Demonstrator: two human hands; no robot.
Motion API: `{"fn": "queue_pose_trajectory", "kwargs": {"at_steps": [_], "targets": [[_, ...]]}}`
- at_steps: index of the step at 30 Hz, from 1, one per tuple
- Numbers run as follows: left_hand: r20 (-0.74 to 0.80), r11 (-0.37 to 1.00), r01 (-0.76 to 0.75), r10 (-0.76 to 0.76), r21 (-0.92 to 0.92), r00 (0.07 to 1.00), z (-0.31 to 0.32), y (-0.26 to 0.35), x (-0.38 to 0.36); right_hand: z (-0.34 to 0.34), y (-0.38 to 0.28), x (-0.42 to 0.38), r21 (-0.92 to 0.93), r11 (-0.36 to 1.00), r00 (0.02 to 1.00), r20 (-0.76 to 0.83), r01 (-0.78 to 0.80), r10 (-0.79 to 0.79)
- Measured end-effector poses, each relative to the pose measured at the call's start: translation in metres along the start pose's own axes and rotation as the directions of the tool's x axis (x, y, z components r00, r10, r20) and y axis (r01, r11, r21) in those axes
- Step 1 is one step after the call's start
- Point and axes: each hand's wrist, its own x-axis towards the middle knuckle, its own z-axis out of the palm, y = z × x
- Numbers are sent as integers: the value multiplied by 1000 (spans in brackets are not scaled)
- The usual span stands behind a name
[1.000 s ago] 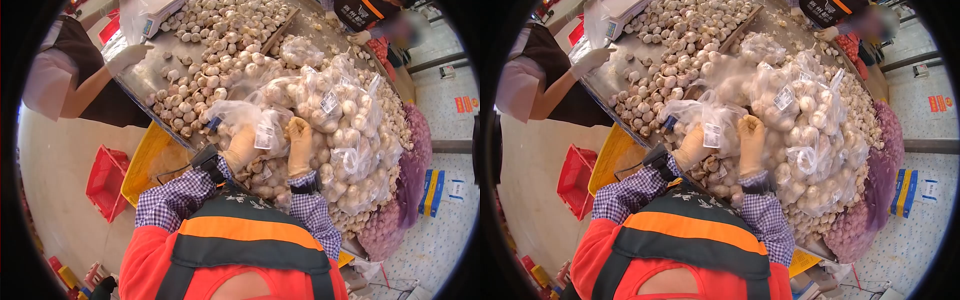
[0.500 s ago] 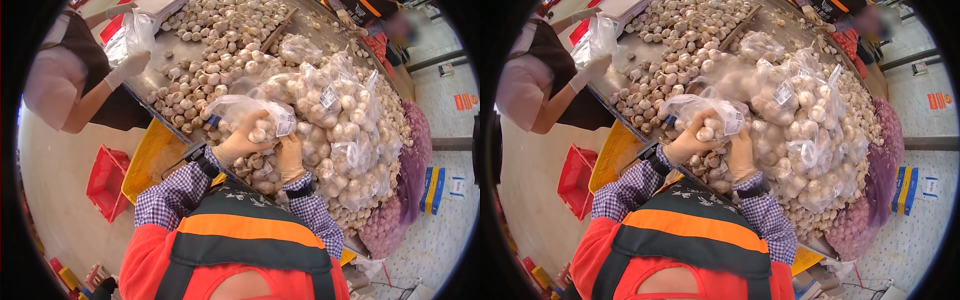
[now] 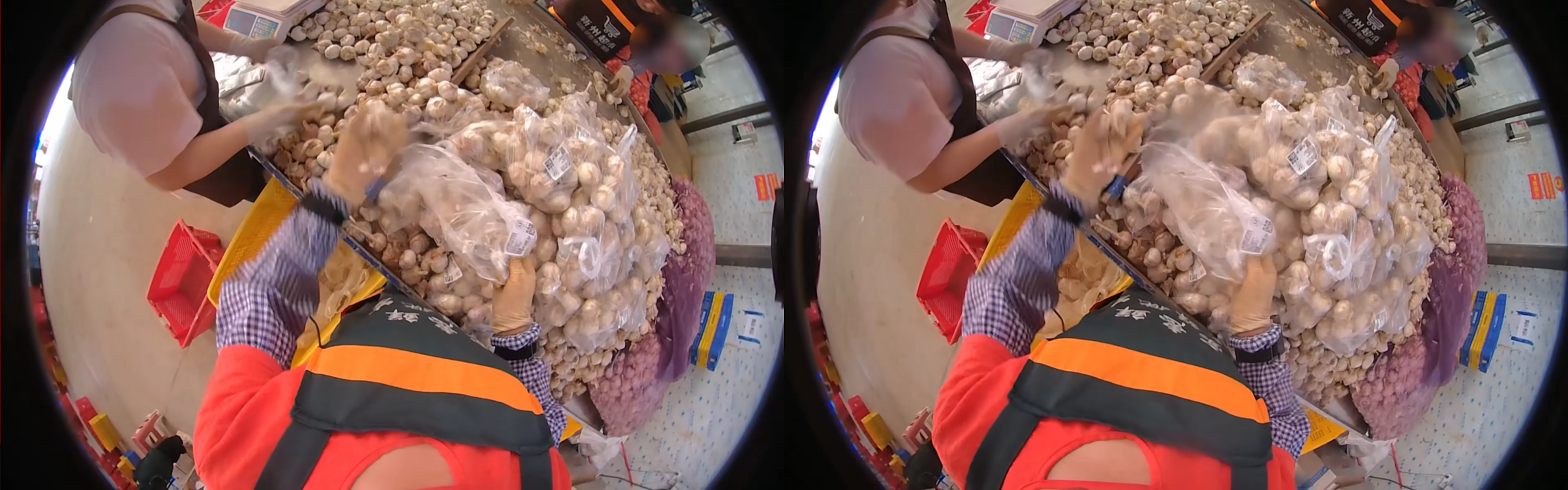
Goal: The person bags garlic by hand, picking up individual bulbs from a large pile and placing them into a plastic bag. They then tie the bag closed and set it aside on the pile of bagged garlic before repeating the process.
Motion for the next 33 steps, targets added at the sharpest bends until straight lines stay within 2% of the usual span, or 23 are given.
{"fn": "queue_pose_trajectory", "kwargs": {"at_steps": [1, 3, 4, 5, 6, 7, 8, 9, 10, 12, 13, 14, 16, 17, 18, 21, 22, 24, 25, 28, 29, 31, 33], "targets": [[-275, 994, 63, -85, -91, 958, 21, 14, 9, 1, -9, -6, 329, 906, 963, 106, -267, 246], [-347, 992, 100, -119, -73, 930, -12, 17, 32, 5, -25, -14, 711, 257, 719, 481, -655, 502], [225, 910, 216, -142, -353, 964, -43, 5, 39, 10, -26, -17, 566, 592, 815, 464, -575, 347], [707, 748, 450, 37, -488, 706, -58, -2, 44, 19, -30, -19, 570, 589, 816, 461, -574, 349], [795, 703, 518, 112, -487, 596, -15, -33, 42, 30, -37, -23, 594, 496, 768, 560, -633, 310], [611, 946, 237, -324, 221, 722, 34, -27, 0, 38, -44, -27, 603, 397, 715, 649, -692, 259], [175, 495, 67, -426, 866, 888, 72, -24, -44, 44, -50, -28, 609, 388, 717, 643, -692, 269], [335, 441, -151, -377, 885, 863, 52, -52, -73, 48, -55, -27, 658, 463, 779, 615, -594, 125], [96, 410, 182, -572, 894, 814, 88, -58, -93, 48, -56, -25, 702, 523, 815, 578, -483, -23], [-166, -38, 183, -633, 982, 756, 86, -51, -126, 34, -58, -13, 671, 618, 773, 616, -411, -154], [-229, 47, 313, -581, 949, 781, 90, -38, -141, 24, -59, -3, 639, 700, 694, 661, -318, -287], [-212, 114, 311, -514, 943, 831, 72, -30, -159, 8, -58, 9, 565, 806, 746, 611, -177, -265], [-341, -280, 222, -511, 934, 789, 41, 1, -191, 12, -33, 33, 347, 938, 941, 323, -18, -101], [-407, -357, 251, -479, 900, 778, 5, 8, -215, 24, -11, 52, 84, 990, 988, 99, 110, -118], [-456, -643, 139, -358, 753, 815, -9, 11, -240, 34, 6, 73, -203, 965, 974, -119, 165, -192], [-468, -818, 111, -206, 565, 859, 33, -8, -212, 48, 18, 123, -504, 833, 968, 23, 229, -252], [-493, -784, 107, -271, 611, 827, 45, -19, -191, 64, 21, 132, -551, 805, 976, 108, 218, -190], [-243, -119, 230, -106, 966, 964, 73, -49, -155, 78, 28, 136, -587, 756, 956, 132, 289, -263], [-229, 106, 230, -25, 967, 973, 85, -68, -136, 74, 21, 134, -590, 751, 953, 130, 296, -274], [122, -139, -82, 306, 987, 944, 84, -124, -66, 67, 9, 103, 93, 982, 977, -154, 166, -150], [208, -292, -81, 437, 953, 875, 75, -143, -48, 62, 6, 96, 86, 980, 975, -148, 178, -164], [163, -264, -51, 423, 963, 892, 84, -149, -34, 49, -2, 87, 353, 914, 970, -57, -201, 236], [128, -248, -31, 384, 968, 915, 85, -148, -23, 62, 22, 85, 330, 927, 966, -124, -176, 227]]}}
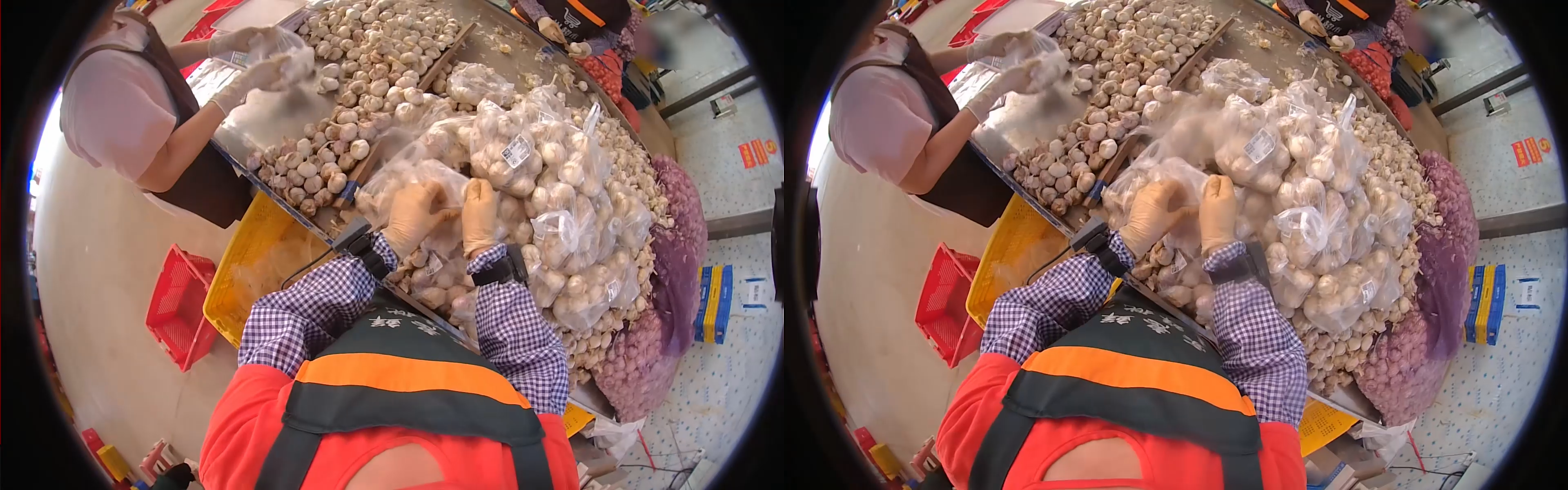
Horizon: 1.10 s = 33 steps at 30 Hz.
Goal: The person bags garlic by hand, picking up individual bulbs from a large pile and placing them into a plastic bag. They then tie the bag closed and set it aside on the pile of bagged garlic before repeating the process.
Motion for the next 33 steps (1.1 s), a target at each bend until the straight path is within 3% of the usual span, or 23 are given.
{"fn": "queue_pose_trajectory", "kwargs": {"at_steps": [2, 3, 4, 6, 7, 8, 9, 10, 11, 12, 14, 16, 19, 23, 25, 26, 28, 30, 32, 33], "targets": [[194, 969, -215, 189, 119, 962, 13, -12, 2, 3, 16, -3, -45, 997, 996, -68, -63, 60], [140, 940, -310, 291, 141, 947, 16, -9, 3, -1, 11, -3, -106, 992, 997, -31, -72, 69], [143, 940, -311, 292, 139, 946, 16, -8, 2, -3, 8, -4, -107, 991, 997, -34, -75, 72], [109, 900, -399, 385, 178, 917, 10, -4, 0, -9, 5, -7, -126, 992, 998, 60, 25, -17], [117, 900, -401, 385, 172, 915, 2, -3, 5, -13, 4, -13, -127, 992, 998, 56, 16, -9], [116, 986, -147, 138, 75, 984, -9, -7, 14, -19, 4, -20, -59, 997, 993, 109, 50, -44], [134, 992, 123, -120, -17, 984, -19, -16, 25, -24, 2, -27, 12, 996, 983, 162, 85, -86], [-147, 986, -9, 35, 169, 989, -20, -39, 38, -33, -2, -34, 12, 996, 981, 173, 87, -87], [-49, 981, 17, -7, 195, 999, -34, -49, 47, -42, -6, -37, 13, 999, 962, 271, -46, 41], [-52, 979, 25, -15, 202, 999, -42, -54, 48, -47, -6, -38, 4, 983, 916, 363, -184, 171], [64, 922, -214, 204, 324, 977, -52, -59, 43, -42, 8, -33, -84, 988, 935, 322, -129, 149], [66, 925, -206, 196, 319, 978, -57, -67, 32, -41, 15, -27, -90, 996, 992, 127, 26, -14], [38, 911, 43, -64, 410, 997, -59, -96, 13, -33, 22, -30, -159, 986, 999, 22, 44, -41], [14, 923, 128, -143, 363, 990, -63, -79, 0, -30, 17, -26, -251, 966, 997, -27, 61, -70], [-166, 973, -173, 198, 153, 966, -54, -46, -6, -29, 20, -24, -282, 957, 997, -12, 72, -78], [-134, 957, -289, 283, -29, 950, -51, -29, -14, -27, 21, -23, -312, 946, 996, -3, 87, -93], [35, 947, -293, 300, -133, 953, -33, -26, -40, -21, 31, -24, -342, 932, 992, 4, 121, -127], [-7, 985, -142, 142, -97, 990, -15, -24, -49, -21, 32, -30, -375, 916, 988, 9, 143, -151], [-50, 991, -137, 136, -8, 989, -7, -31, -46, -26, 23, -36, -399, 916, 989, 145, 29, 31], [-94, 989, -123, 131, 86, 987, -5, -33, -44, -27, 23, -38, -404, 914, 989, 145, 25, 37]]}}
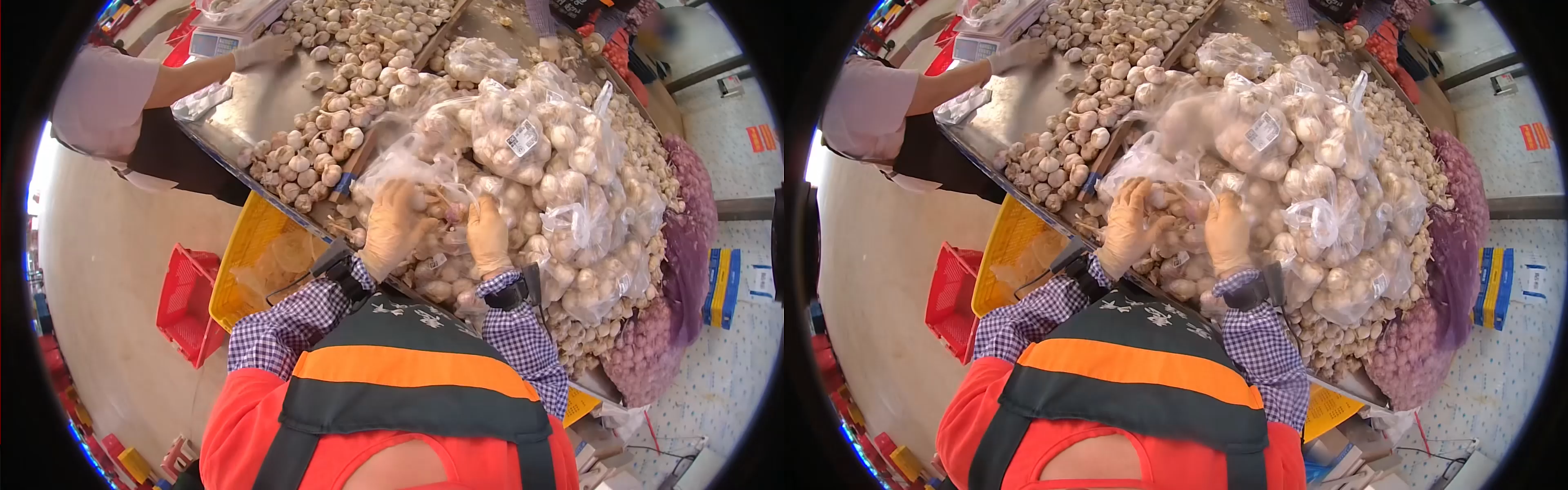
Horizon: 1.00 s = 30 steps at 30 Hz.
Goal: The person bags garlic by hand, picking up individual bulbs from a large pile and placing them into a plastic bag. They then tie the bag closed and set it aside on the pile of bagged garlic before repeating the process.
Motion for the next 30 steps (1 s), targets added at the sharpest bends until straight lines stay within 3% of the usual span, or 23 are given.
{"fn": "queue_pose_trajectory", "kwargs": {"at_steps": [1, 3, 5, 6, 7, 9, 10, 11, 13, 15, 18, 19, 21, 23, 26, 30], "targets": [[1, 1000, 6, -6, -2, 1000, -4, 6, 8, -1, 0, -2, 7, 1000, 1000, -8, -15, 16], [357, 973, -109, 30, 203, 934, -13, 16, 25, -7, -12, -7, 15, 1000, 1000, -7, -22, 22], [420, 957, -121, 0, 262, 907, -16, 12, 37, -28, -45, -15, -94, 976, 924, -315, 198, -218], [489, 939, -152, -20, 308, 872, -15, 11, 40, -32, -47, -21, -71, 940, 897, -283, 334, -340], [492, 940, -150, -21, 305, 870, -13, 6, 39, -31, -49, -22, -72, 941, 899, -280, 330, -337], [460, 943, -229, 96, 243, 883, -14, -9, 34, -24, -59, -24, 103, 730, 737, -111, 676, -667], [444, 931, -249, 111, 266, 889, -18, -11, 36, -12, -59, -24, 92, 818, 819, 43, 567, -573], [450, 931, -255, 116, 261, 885, -22, -16, 36, -3, -52, -19, 89, 823, 824, 39, 561, -565], [512, 967, -192, 80, 170, 856, -29, -27, 39, 10, -36, -4, -320, 757, 821, 206, 570, -532], [483, 957, -237, 131, 166, 866, -31, -35, 42, 9, -34, 3, -296, 743, 800, 247, 600, -548], [632, 871, -468, 281, 148, 722, -32, -30, 53, -4, -50, 9, -414, 729, 817, 459, 545, -350], [631, 872, -466, 280, 148, 724, -32, -29, 59, -5, -48, 14, -414, 728, 816, 460, 547, -350], [755, 862, -484, 216, 150, 619, -35, -26, 70, -7, -43, 24, -350, 775, 790, 538, 526, -294], [717, 877, -463, 241, 129, 655, -30, -33, 63, -6, -36, 19, -344, 774, 793, 521, 532, -314], [539, 901, -432, 342, 44, 769, -28, -41, 51, -6, -29, 12, -333, 770, 815, 426, 545, -393], [615, 932, -360, 301, -29, 729, -28, -47, 62, 0, -19, 12, -398, 679, 786, 359, 616, -503]]}}
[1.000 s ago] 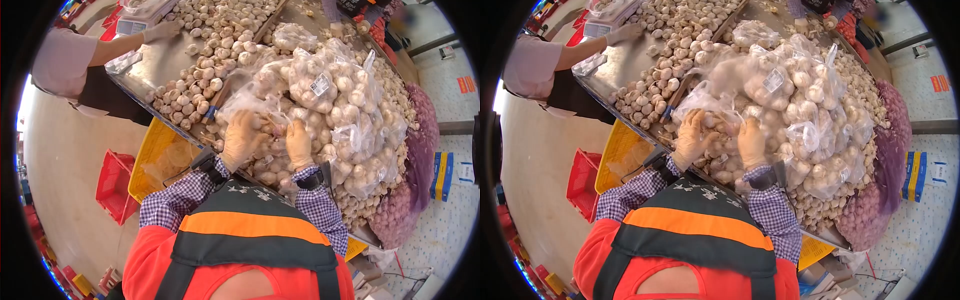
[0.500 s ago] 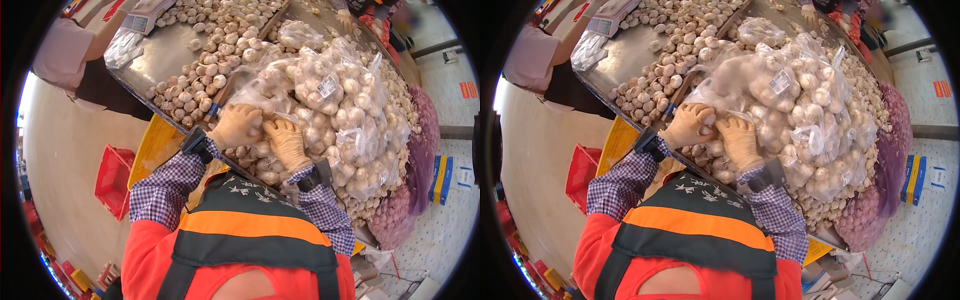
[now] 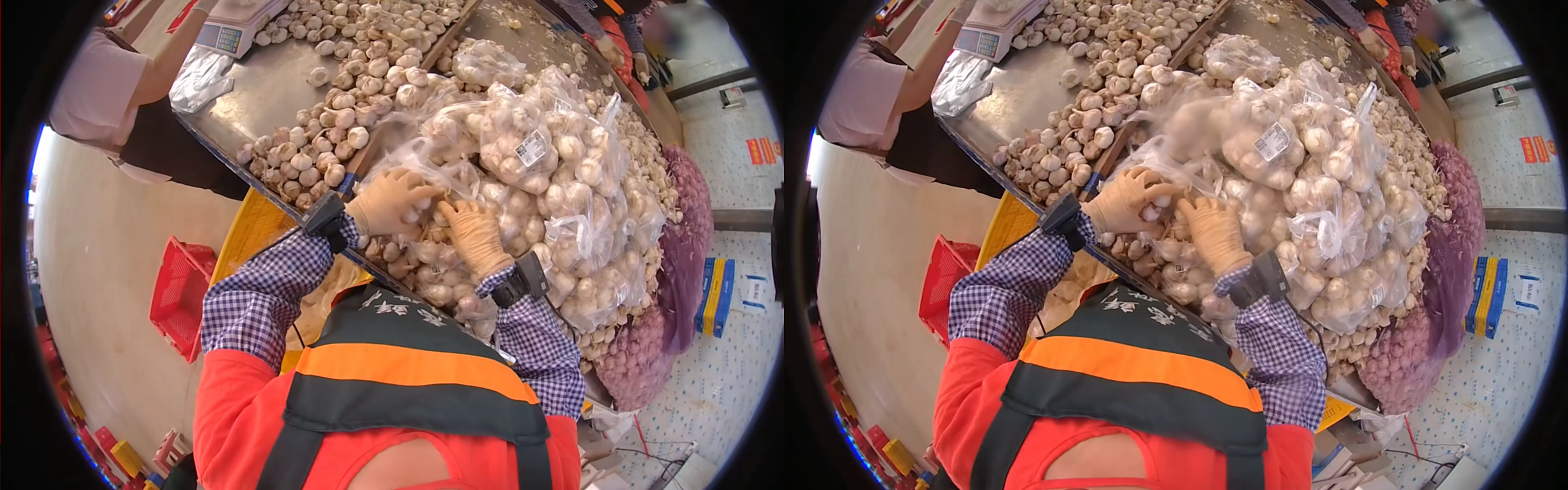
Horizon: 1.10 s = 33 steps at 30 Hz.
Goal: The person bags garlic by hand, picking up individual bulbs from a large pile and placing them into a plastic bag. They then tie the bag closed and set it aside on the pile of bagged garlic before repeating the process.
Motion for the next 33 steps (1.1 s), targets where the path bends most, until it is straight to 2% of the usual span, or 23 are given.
{"fn": "queue_pose_trajectory", "kwargs": {"at_steps": [4, 6, 7, 8, 9, 10, 11, 12, 13, 15, 16, 17, 19, 20, 23, 24, 25, 26, 27, 28, 29, 31, 33], "targets": [[-15, 999, -46, 47, 20, 999, 11, -10, 4, -3, -3, 12, -90, 995, 996, 91, 32, -23], [-93, 983, 104, -119, -154, 989, 14, -15, 10, -2, 0, 16, -119, 992, 993, 109, 49, -36], [-95, 984, 97, -112, -149, 989, 3, -7, 13, -2, 4, 17, -65, 995, 993, 96, 79, -72], [-40, 774, 274, -359, -571, 932, -10, 1, 14, -3, 10, 19, -14, 994, 991, 80, 111, -110], [116, 369, 359, -541, -858, 833, -21, 5, 17, -7, 14, 20, -21, 993, 991, 70, 114, -113], [92, 73, 165, -586, -984, 805, -18, -7, 14, -14, 15, 19, 131, 990, 998, 19, 49, -52], [56, -145, -39, -596, -989, 801, -14, -16, 7, -22, 15, 17, 288, 958, 1000, -19, -6, 12], [78, -470, -157, -443, -868, 893, -6, -30, -1, -33, 14, 17, 424, 895, 990, 57, -139, 127], [30, -746, -199, -282, -635, 959, -6, -37, -6, -30, 11, 16, 431, 895, 993, 51, -119, 108], [55, -742, -253, -363, -621, 930, -10, -32, -12, -22, 8, 17, 856, 517, 885, -230, -14, 404], [93, -750, -288, -420, -596, 903, -14, -25, -12, -32, 10, 17, 919, 377, 898, -64, -116, 434], [92, -745, -297, -432, -598, 897, -14, -23, -13, -40, 8, 21, 922, 371, 903, -60, -113, 425], [103, -828, -336, -422, -450, 901, -12, -19, -15, -56, 5, 25, 930, -304, 776, 345, -207, 528], [95, -841, -346, -419, -416, 903, -9, -20, -16, -61, 6, 28, 895, -411, 786, 379, -176, 488], [59, -858, -375, -419, -351, 906, -14, -12, -15, -48, -10, 40, 887, -437, 826, 356, -151, 437], [59, -859, -375, -420, -348, 906, -15, -15, -13, -48, -12, 47, 904, -382, 856, 346, -194, 384], [82, -816, -418, -486, -400, 870, -16, -22, -10, -44, -11, 59, 904, -379, 854, 348, -197, 387], [106, -772, -451, -547, -449, 830, -16, -27, -5, -36, -6, 77, 974, 42, 932, 198, -221, 305], [-71, -108, -199, -688, -974, 722, -37, -19, 4, -30, -3, 94, 878, 450, 982, 101, -163, 160], [11, -594, -382, -550, -708, 835, -40, -38, 10, -51, -11, 123, 974, -78, 947, 225, -212, 231], [-14, -901, -380, -385, -212, 923, -44, -62, 17, -81, -17, 154, 796, -582, 904, 358, -165, 234], [119, -603, -485, -695, -633, 709, -93, -67, 40, -100, -7, 188, 959, -192, 939, 252, -210, 233], [152, -577, -498, -738, -647, 658, -120, -85, 52, -102, 2, 194, 952, -248, 939, 239, -177, 247]]}}
